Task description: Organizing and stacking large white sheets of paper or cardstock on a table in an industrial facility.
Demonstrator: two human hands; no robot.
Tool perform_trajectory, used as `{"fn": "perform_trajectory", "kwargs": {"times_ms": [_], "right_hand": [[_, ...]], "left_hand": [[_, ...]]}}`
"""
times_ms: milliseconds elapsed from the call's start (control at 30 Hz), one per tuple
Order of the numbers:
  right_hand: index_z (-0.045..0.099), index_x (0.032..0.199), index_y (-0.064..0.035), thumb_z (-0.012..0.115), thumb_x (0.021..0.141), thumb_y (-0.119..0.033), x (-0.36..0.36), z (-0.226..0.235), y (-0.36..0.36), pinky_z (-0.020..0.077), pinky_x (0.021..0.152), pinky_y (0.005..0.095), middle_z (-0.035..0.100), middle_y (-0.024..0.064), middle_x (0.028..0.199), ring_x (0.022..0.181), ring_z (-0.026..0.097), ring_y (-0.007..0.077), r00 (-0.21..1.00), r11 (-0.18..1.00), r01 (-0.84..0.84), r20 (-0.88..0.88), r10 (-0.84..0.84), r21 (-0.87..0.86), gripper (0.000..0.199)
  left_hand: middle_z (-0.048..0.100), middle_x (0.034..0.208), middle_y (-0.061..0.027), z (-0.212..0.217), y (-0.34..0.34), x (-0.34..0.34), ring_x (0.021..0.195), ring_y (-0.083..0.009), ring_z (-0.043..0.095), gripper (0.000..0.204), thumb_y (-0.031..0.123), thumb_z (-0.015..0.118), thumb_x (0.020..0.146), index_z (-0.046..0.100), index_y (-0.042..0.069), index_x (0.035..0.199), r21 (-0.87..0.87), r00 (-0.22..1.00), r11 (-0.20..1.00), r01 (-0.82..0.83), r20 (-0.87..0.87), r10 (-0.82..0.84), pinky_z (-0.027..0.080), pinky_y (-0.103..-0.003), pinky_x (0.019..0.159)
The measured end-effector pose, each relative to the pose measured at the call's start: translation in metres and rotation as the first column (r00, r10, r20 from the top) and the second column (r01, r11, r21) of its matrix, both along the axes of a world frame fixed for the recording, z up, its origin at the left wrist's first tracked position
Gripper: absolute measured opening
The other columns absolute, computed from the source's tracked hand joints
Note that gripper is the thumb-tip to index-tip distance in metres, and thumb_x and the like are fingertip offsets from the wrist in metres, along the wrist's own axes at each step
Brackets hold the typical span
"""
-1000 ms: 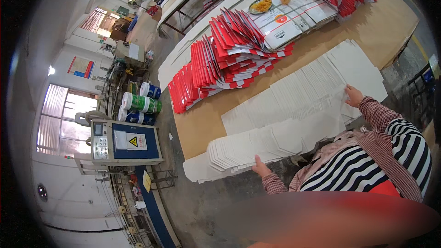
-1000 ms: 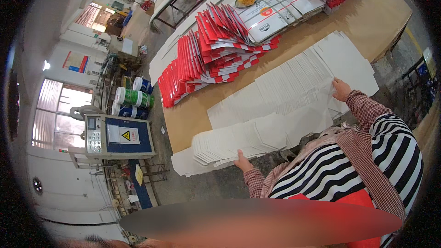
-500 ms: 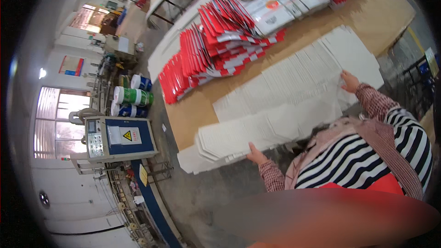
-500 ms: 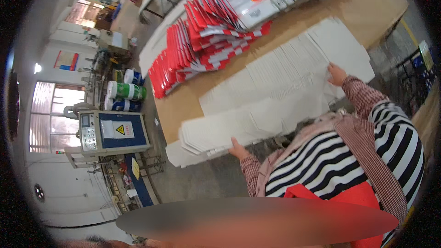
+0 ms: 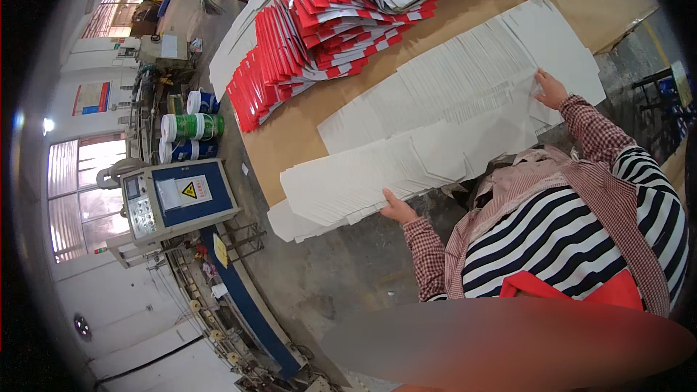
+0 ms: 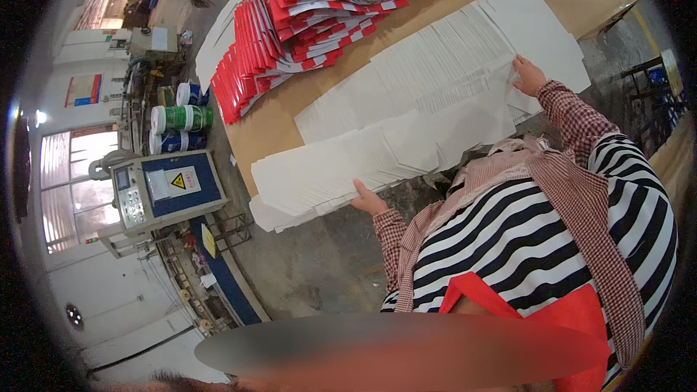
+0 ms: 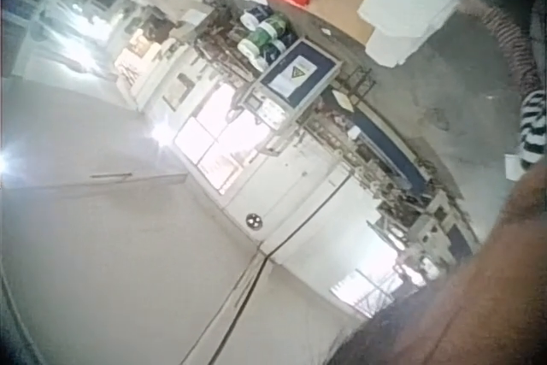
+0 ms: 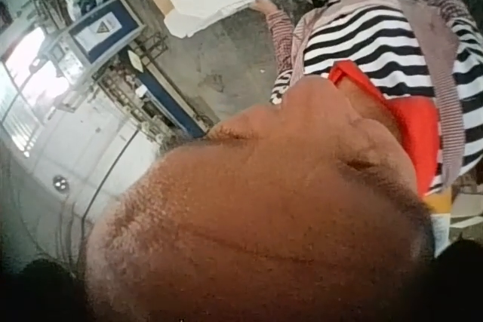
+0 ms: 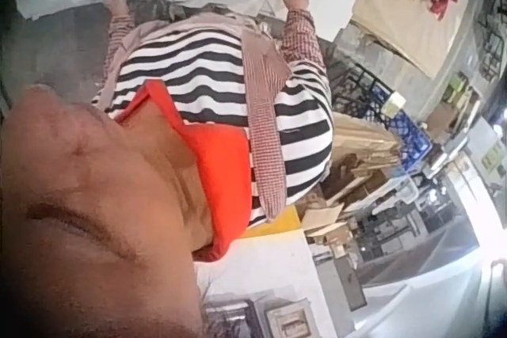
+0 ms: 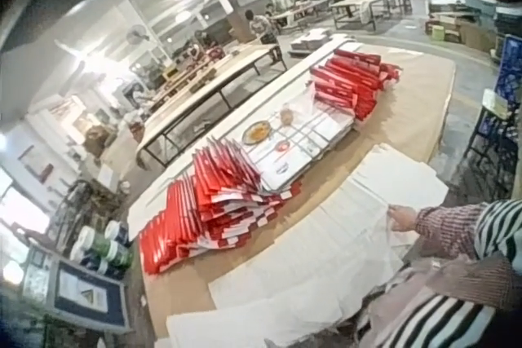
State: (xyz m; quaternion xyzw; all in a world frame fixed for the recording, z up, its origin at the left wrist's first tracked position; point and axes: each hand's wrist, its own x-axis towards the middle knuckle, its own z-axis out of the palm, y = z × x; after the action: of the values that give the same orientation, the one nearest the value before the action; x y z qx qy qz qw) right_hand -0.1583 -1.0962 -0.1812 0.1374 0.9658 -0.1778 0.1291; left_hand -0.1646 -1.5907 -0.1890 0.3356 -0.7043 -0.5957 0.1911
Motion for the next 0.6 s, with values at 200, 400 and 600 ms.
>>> {"fn": "perform_trajectory", "kwargs": {"times_ms": [200,400,600], "right_hand": [[0.036,0.117,0.0009,0.063,0.068,-0.018,0.000,0.002,0.000,0.0319,0.096,0.0350,0.031,0.0212,0.128,0.118,0.032,0.0322,1.000,1.000,-0.002,0.013,0.002,0.003,0.059],[0.038,0.115,0.0010,0.062,0.068,-0.017,-0.003,0.002,0.000,0.0323,0.096,0.0349,0.030,0.0206,0.129,0.117,0.033,0.0321,0.999,1.000,0.029,0.018,-0.029,0.009,0.056],[0.038,0.111,-0.0005,0.063,0.067,-0.016,-0.008,-0.002,-0.004,0.0358,0.092,0.0362,0.031,0.0196,0.128,0.114,0.036,0.0325,0.998,1.000,-0.012,-0.058,0.013,0.016,0.053]], "left_hand": [[0.048,0.082,-0.0088,0.003,-0.033,-0.011,0.069,-0.0146,0.044,0.043,0.026,0.061,0.078,0.045,-0.008,0.099,0.570,0.980,0.822,0.010,0.156,-0.120,0.040,-0.027,0.057],[0.048,0.081,-0.0093,-0.003,-0.006,-0.006,0.069,-0.0170,0.046,0.043,0.034,0.060,0.078,0.047,-0.005,0.093,0.140,0.985,0.976,-0.167,0.078,0.157,0.040,-0.032,0.058],[0.053,0.096,-0.0134,-0.022,-0.037,-0.010,0.080,-0.0228,0.052,0.046,0.032,0.052,0.083,0.044,-0.008,0.102,0.600,0.992,0.796,-0.080,-0.027,0.120,0.043,-0.033,0.070]]}}
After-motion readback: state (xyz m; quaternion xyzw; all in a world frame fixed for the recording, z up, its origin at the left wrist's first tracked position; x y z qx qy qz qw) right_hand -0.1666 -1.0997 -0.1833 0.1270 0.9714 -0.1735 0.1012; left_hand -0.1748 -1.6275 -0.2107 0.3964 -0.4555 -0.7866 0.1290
